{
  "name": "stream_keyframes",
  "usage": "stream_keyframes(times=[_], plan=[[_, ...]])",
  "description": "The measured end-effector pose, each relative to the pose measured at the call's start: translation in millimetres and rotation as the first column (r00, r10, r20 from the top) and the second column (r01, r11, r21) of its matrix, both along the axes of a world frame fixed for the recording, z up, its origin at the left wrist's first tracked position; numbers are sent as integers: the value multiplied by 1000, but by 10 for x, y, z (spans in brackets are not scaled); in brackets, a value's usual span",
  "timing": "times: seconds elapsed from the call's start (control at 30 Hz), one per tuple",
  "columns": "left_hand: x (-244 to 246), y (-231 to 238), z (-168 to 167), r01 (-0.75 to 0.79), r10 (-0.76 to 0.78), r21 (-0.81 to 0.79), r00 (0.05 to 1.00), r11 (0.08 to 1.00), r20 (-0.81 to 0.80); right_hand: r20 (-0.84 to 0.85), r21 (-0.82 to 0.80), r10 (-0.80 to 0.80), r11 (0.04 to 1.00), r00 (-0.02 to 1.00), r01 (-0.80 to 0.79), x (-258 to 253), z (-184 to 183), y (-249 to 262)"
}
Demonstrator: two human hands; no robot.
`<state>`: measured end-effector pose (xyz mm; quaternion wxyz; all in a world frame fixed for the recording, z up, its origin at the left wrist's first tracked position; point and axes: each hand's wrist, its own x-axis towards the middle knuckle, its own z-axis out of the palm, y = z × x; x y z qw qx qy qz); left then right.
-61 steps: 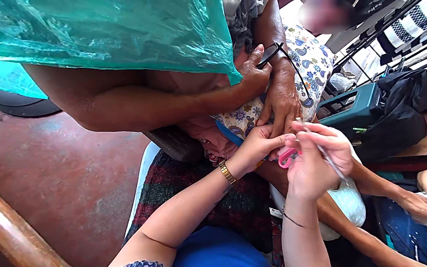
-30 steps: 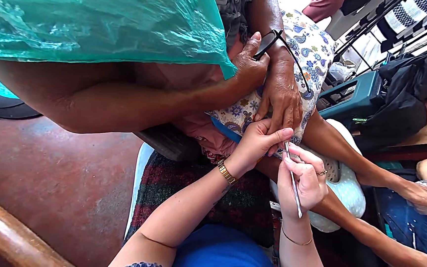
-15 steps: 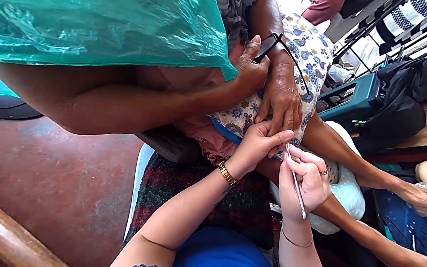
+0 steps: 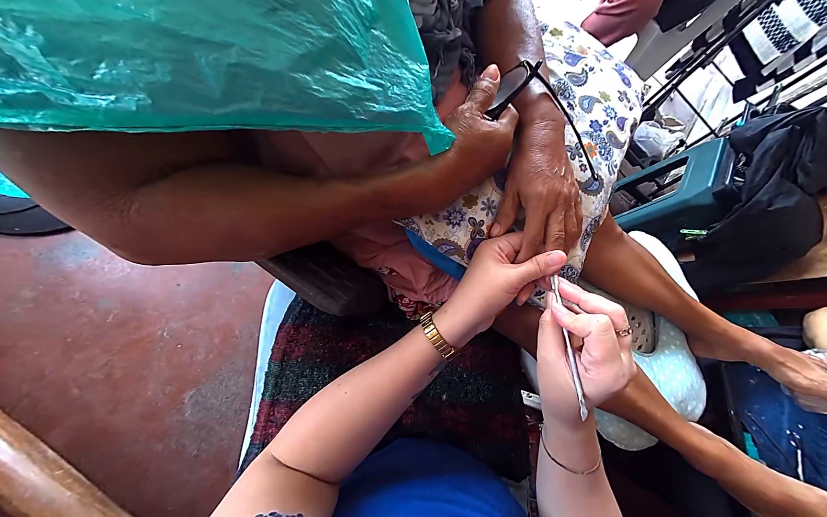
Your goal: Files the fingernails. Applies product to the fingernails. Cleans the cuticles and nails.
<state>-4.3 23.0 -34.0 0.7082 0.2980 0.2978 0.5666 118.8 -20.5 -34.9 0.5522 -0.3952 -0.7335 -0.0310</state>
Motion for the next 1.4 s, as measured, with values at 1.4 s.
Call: stream_keyframes(times=[1.4], plan=[[1,8,1,8,-7,15,999,1000,-38,-78,-82,-14,997,997,8,-16,71,-53]])
